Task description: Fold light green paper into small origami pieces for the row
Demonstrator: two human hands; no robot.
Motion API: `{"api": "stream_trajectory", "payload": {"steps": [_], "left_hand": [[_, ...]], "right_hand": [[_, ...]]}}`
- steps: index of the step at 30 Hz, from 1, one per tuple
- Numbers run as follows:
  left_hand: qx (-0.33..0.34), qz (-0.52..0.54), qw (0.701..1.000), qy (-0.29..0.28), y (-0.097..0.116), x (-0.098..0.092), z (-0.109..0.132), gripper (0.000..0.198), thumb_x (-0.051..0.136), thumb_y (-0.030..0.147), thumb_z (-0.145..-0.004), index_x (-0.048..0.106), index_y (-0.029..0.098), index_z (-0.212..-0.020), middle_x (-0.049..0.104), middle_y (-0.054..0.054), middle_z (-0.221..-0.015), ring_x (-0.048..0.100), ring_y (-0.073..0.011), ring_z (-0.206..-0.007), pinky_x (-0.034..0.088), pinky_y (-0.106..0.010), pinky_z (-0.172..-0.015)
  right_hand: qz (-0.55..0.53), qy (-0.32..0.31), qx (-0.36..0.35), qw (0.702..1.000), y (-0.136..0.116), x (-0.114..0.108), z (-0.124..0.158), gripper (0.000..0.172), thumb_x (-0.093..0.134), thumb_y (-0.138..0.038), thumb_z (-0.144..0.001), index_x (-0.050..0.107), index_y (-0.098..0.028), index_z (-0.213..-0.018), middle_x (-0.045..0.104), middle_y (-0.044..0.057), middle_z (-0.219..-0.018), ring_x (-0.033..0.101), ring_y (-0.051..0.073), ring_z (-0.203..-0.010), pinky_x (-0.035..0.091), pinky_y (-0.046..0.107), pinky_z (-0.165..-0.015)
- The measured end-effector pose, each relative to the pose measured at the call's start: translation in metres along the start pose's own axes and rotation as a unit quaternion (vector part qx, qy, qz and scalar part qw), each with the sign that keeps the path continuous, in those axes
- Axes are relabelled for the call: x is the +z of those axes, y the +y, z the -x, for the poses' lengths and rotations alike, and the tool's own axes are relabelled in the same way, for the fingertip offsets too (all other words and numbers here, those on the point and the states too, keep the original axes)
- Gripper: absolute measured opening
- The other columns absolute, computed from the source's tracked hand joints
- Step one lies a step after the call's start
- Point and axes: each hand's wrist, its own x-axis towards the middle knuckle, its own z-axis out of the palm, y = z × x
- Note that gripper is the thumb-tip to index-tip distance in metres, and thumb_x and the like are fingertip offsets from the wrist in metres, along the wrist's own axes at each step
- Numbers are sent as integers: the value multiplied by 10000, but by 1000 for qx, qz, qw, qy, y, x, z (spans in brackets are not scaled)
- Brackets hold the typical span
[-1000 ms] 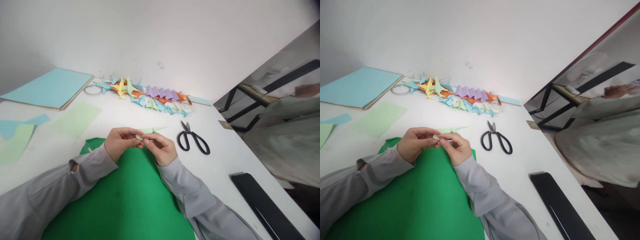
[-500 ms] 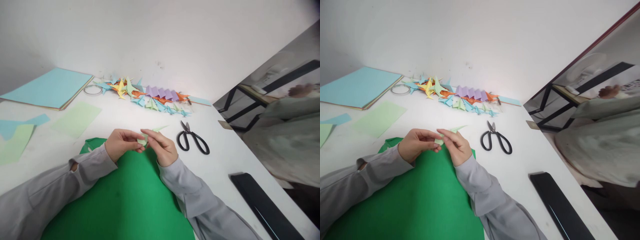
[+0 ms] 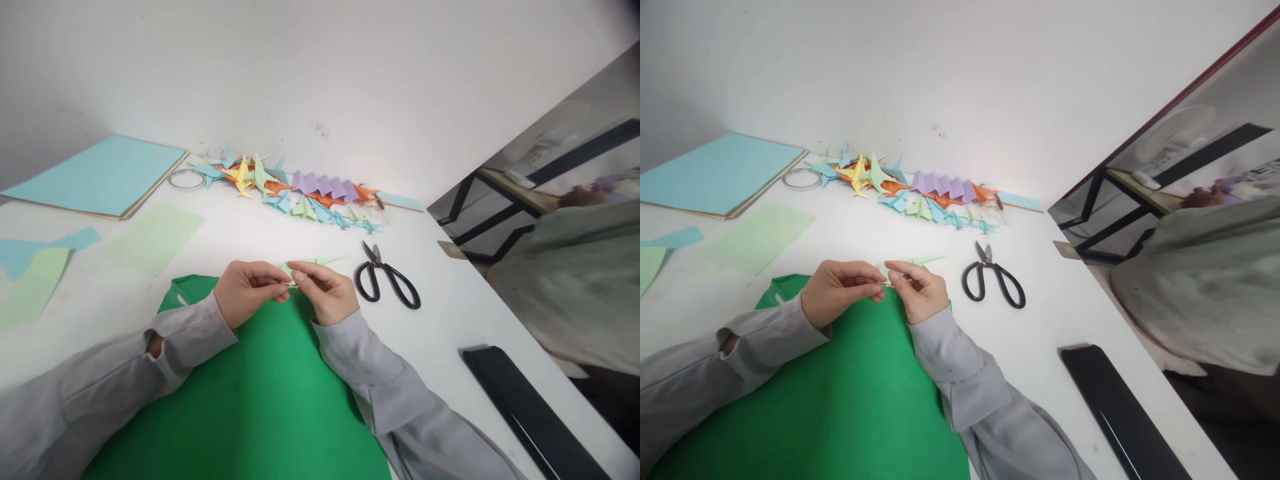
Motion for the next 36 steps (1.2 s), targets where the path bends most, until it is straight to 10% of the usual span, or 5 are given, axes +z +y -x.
{"api": "stream_trajectory", "payload": {"steps": [17, 36], "left_hand": [[-23, 5, 999, 40, 1, 1, -1, 115, 687, 155, -600, 666, 106, -702, 642, -10, -491, 601, -122, -466, 528, -250, -513], [-4, -27, 999, 46, 1, 3, 1, 100, 668, 197, -633, 629, 105, -627, 619, -9, -485, 590, -120, -471, 515, -250, -516]], "right_hand": [[-53, -63, -32, 996, 9, -1, 0, 281, 683, -277, -650, 683, -235, -927, 643, 6, -676, 554, 113, -558, 445, 246, -507], [17, 32, -66, 997, -3, 6, 6, 73, 695, -209, -643, 697, -217, -716, 656, 7, -659, 596, 127, -606, 482, 262, -577]]}}
